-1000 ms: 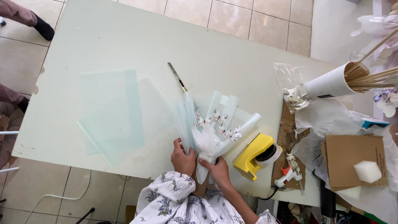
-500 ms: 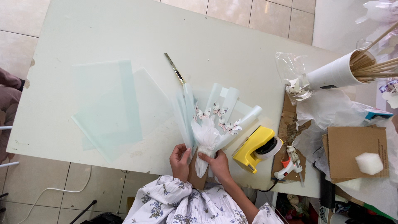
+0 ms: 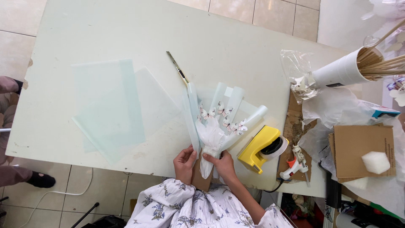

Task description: The person constructs a small bouquet by gathering decorative paper around a base, securing it with tape from a dispenser, and cutting additional sheets of white wrapping paper using a utility knife on a workbench.

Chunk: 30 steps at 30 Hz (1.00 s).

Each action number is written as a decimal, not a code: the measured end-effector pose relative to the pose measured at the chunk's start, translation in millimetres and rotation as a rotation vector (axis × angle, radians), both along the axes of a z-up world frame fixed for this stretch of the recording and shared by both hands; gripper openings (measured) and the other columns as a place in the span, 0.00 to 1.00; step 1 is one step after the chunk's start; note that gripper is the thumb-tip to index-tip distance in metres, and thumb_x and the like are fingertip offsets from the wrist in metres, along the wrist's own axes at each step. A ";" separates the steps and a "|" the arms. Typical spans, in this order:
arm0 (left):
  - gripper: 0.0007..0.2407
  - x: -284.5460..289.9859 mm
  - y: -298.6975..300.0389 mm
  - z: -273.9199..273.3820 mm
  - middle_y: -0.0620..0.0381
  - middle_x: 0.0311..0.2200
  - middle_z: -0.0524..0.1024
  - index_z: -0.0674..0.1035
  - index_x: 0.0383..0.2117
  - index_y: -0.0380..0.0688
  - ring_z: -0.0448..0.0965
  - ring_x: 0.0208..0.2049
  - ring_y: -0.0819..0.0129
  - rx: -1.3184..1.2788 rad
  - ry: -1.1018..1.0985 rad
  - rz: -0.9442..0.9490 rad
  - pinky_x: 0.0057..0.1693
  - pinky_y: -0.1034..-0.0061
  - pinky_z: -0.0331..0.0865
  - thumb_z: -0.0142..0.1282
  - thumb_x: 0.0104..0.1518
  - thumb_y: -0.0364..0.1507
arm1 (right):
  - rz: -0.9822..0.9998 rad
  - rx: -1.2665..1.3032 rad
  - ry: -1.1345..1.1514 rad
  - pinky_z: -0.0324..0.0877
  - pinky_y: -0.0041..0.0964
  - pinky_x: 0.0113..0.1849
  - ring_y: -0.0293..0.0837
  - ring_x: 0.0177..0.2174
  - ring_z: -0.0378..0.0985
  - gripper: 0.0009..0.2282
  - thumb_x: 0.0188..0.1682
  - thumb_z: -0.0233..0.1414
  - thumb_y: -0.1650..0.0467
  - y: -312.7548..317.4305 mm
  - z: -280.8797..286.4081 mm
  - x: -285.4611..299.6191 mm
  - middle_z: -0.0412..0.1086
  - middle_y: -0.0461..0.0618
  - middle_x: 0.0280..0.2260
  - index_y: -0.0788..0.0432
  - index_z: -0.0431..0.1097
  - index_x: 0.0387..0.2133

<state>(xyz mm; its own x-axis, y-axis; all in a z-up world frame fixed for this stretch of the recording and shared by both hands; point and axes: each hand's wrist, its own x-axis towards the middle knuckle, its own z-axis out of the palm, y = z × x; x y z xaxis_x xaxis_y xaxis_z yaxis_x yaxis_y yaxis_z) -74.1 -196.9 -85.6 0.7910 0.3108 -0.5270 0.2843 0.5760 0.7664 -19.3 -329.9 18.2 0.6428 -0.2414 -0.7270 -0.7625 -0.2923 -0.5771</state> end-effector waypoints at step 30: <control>0.22 25.6 -29.5 20.1 0.48 0.38 0.84 0.82 0.45 0.44 0.80 0.42 0.68 0.206 0.388 0.083 0.51 0.70 0.75 0.79 0.43 0.30 | 0.001 0.023 -0.021 0.72 0.50 0.48 0.56 0.47 0.77 0.33 0.34 0.75 0.59 1.3 11.6 -5.0 0.76 0.64 0.42 0.70 0.72 0.46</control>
